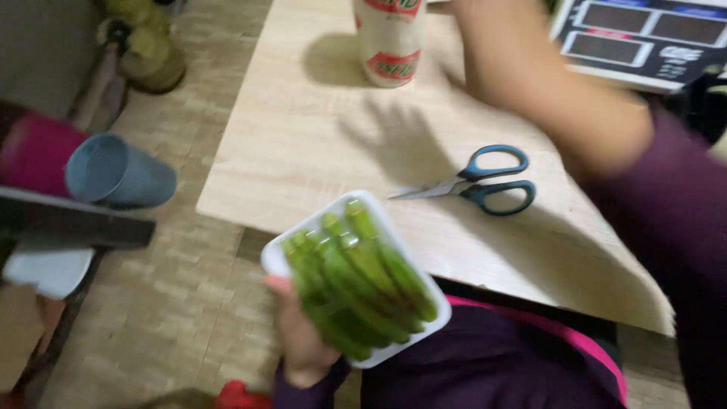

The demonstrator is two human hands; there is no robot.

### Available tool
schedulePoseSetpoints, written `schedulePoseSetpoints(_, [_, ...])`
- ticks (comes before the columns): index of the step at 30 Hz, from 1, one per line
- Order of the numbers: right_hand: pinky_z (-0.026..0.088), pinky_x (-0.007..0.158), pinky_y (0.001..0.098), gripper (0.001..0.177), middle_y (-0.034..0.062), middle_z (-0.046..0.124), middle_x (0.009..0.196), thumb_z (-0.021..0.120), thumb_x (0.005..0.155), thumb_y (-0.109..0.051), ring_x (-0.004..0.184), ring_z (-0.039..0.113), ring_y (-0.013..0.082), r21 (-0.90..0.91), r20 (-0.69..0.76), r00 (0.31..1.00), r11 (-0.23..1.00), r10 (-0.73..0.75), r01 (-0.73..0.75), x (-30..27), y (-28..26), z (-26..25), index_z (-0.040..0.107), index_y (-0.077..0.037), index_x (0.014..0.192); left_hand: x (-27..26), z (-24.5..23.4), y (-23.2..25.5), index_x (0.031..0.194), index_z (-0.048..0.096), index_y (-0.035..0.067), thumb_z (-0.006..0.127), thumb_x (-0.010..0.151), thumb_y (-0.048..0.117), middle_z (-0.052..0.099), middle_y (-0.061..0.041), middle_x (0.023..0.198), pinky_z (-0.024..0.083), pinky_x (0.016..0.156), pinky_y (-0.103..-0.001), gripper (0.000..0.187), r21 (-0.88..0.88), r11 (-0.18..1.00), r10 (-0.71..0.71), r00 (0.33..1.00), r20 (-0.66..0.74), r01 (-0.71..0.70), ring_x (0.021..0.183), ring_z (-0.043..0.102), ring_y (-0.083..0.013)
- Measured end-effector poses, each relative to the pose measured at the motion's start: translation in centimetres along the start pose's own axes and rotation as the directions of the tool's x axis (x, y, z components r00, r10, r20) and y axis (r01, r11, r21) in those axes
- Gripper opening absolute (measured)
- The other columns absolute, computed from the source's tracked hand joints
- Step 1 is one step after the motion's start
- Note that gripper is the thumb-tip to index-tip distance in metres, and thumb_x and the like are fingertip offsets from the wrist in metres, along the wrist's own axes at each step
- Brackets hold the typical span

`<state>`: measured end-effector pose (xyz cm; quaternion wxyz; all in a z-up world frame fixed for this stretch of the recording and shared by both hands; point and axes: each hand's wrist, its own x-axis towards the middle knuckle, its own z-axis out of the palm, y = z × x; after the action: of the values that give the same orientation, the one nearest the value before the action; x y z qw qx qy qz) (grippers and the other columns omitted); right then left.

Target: Wrapping fresh okra in plastic trays using plastic film and tape for retail sale.

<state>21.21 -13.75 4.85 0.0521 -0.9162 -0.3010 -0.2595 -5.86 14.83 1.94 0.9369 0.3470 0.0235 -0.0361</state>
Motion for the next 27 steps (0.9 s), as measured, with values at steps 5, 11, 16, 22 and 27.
schedulePoseSetpoints(5, [0.036, 0.098, 0.0626, 0.072, 0.0172, 0.038, 0.155, 0.024, 0.093, -0.077, 0.137, 0.042, 0.0417, 0.052, 0.361, 0.928, 0.995, -0.097, 0.083, -15.2, -7.2, -1.5, 0.040, -0.042, 0.154, 1.6, 1.3, 4.0, 0.155, 0.039, 0.002, 0.034, 0.103, 0.054, 0.044, -0.024, 0.159, 0.032, 0.123, -0.055, 0.074, -0.015, 0.989, 0.144, 0.987, -0.066, -0.145, 0.148, 0.041, -0.0404])
schedulePoseSetpoints(11, [0.038, 0.091, 0.0581, 0.053, 0.0218, 0.051, 0.145, 0.062, 0.095, -0.048, 0.127, 0.052, 0.0412, -0.096, 0.140, 0.979, 0.986, 0.148, -0.136, -12.3, -5.4, -0.1, 0.055, -0.035, 0.145, 6.0, 8.5, 7.5, 0.147, 0.048, 0.005, 0.035, 0.092, 0.060, 0.057, -0.017, 0.151, 0.049, 0.117, -0.043, 0.079, 0.682, 0.731, 0.064, 0.997, -0.038, -0.021, 0.140, 0.057, -0.0305])
schedulePoseSetpoints(16, [0.044, 0.091, 0.0518, 0.048, 0.0186, 0.050, 0.136, 0.069, 0.100, -0.030, 0.127, 0.051, 0.0414, 0.171, -0.029, 0.955, 0.943, 0.294, -0.285, -15.2, -5.6, -6.1, 0.057, -0.017, 0.145, 11.4, 9.9, 4.1, 0.149, 0.046, 0.003, 0.030, 0.103, 0.065, 0.058, -0.018, 0.146, 0.041, 0.118, -0.045, 0.079, 0.801, 0.272, 0.066, 0.841, 0.536, -0.532, 0.138, 0.054, -0.0314])
schedulePoseSetpoints(22, [0.037, 0.080, 0.0346, 0.012, 0.0129, 0.059, 0.104, 0.064, 0.114, -0.001, 0.087, 0.049, 0.0226, 0.502, -0.243, 0.619, 0.643, 0.746, -0.578, -25.4, -5.9, -13.2, 0.064, 0.003, 0.125, 13.8, 8.0, -7.1, 0.155, 0.046, 0.016, 0.038, 0.108, 0.059, 0.052, -0.006, 0.158, 0.053, 0.106, -0.042, 0.064, 0.517, -0.433, -0.041, 0.590, 0.807, -0.738, 0.133, 0.062, -0.0347])
schedulePoseSetpoints(27, [0.050, 0.107, 0.0395, 0.027, 0.0238, 0.056, 0.137, 0.048, 0.116, -0.005, 0.125, 0.056, 0.0314, 0.592, -0.042, 0.490, 0.416, 0.871, -0.690, -28.8, -4.0, -12.0, 0.053, 0.007, 0.139, 11.0, 7.6, -15.0, 0.150, 0.052, 0.024, 0.055, 0.100, 0.078, 0.050, -0.013, 0.154, 0.055, 0.099, -0.063, 0.074, 0.174, -0.680, -0.184, 0.395, 0.900, -0.712, 0.126, 0.056, -0.0605])
